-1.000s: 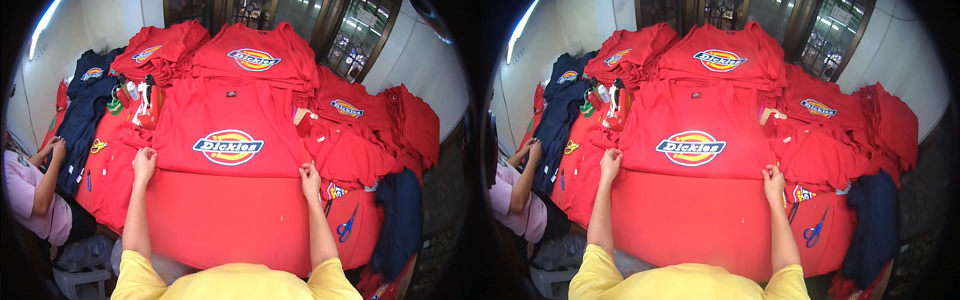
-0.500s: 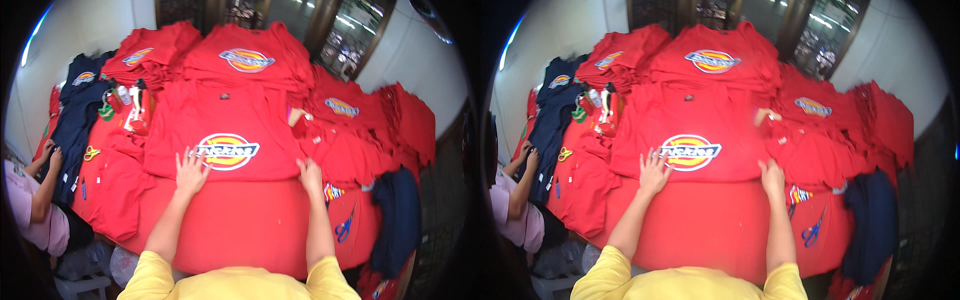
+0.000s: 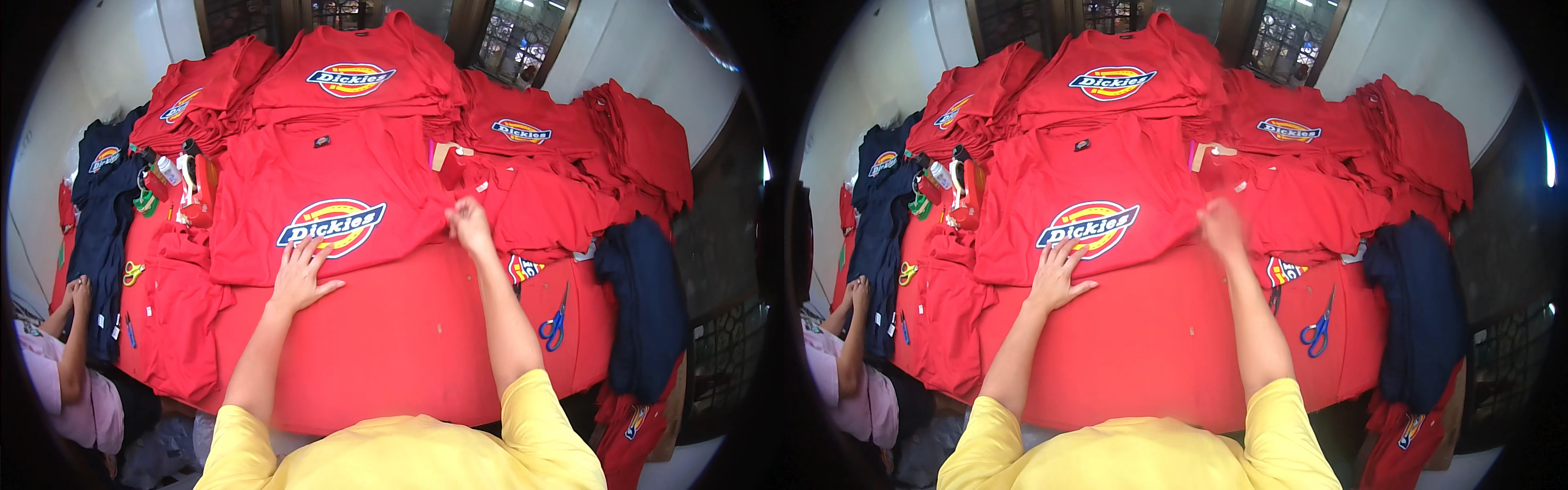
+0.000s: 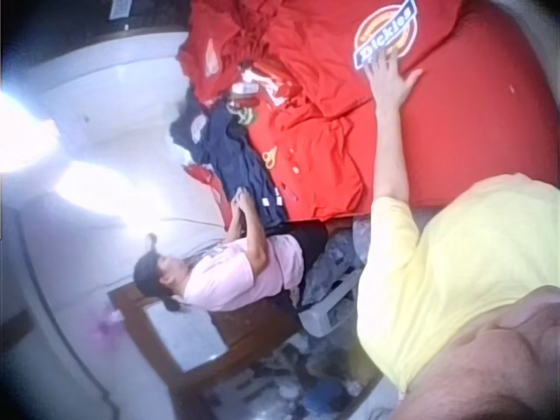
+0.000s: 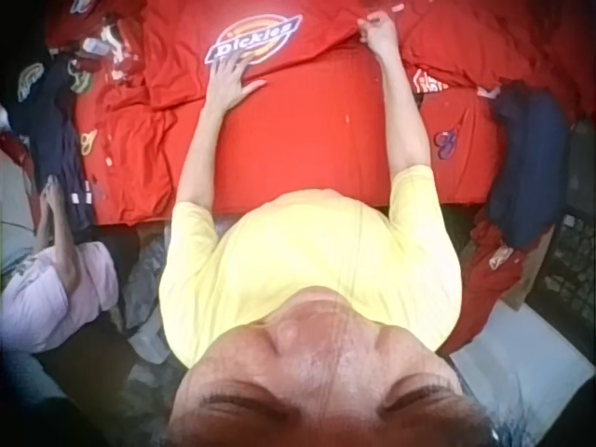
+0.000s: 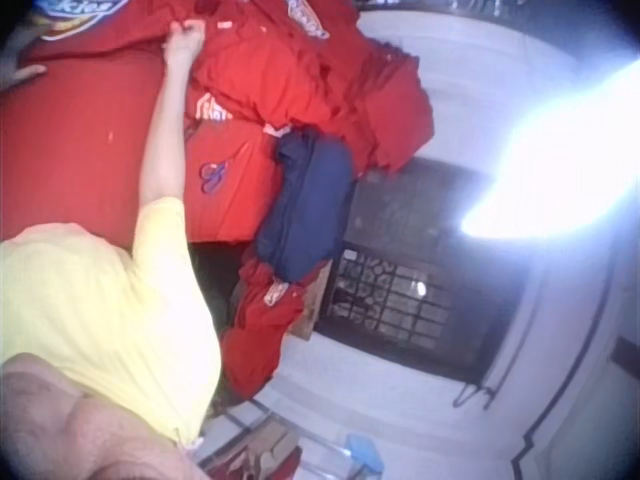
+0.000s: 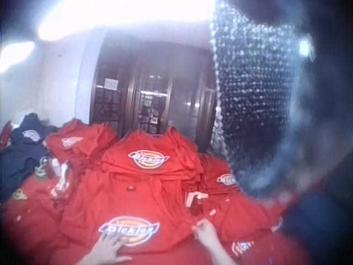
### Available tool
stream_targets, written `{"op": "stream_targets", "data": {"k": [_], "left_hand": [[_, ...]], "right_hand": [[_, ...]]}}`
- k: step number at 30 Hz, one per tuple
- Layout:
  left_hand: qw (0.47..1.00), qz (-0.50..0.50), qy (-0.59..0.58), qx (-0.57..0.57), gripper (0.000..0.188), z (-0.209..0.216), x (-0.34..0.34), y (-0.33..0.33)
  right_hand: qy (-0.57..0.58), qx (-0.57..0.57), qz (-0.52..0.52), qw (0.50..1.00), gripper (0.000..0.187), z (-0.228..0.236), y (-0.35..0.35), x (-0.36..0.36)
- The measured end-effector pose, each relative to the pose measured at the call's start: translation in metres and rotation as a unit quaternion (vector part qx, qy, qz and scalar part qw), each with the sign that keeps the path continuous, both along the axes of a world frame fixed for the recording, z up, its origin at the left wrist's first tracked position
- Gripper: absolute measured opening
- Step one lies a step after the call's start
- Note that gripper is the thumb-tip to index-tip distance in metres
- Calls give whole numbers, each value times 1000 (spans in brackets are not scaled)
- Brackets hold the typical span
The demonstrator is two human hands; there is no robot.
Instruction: The person folds red shirts on a table, places them into a clear plastic bag, and then writes on a piece of paper using a pen.
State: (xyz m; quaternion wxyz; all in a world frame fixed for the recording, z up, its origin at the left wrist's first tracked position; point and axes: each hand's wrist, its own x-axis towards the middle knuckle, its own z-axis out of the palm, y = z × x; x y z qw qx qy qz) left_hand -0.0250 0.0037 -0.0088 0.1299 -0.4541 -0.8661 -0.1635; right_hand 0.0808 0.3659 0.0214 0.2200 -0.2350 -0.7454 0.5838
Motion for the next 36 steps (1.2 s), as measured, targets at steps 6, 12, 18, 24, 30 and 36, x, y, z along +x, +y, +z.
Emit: {"op": "stream_targets", "data": {"k": [6,12,18,24,30,36], "left_hand": [[988,82,-37,126,56,-10,-11,-13],[989,76,-30,122,58,-19,-12,-10],[973,97,-99,187,55,-9,-16,-4],[966,76,-54,240,56,51,21,-46],[952,-92,-284,-66,50,133,165,-119],[952,220,-212,-18,72,76,152,-127]], "right_hand": [[127,84,-57,987,16,86,-36,-38],[-242,296,-73,921,71,-11,-28,0],[-274,221,73,933,57,17,-45,-28],[191,-311,161,917,52,77,-73,23],[-139,-74,230,960,97,89,-71,198],[-165,216,157,950,69,80,-92,239]]}}
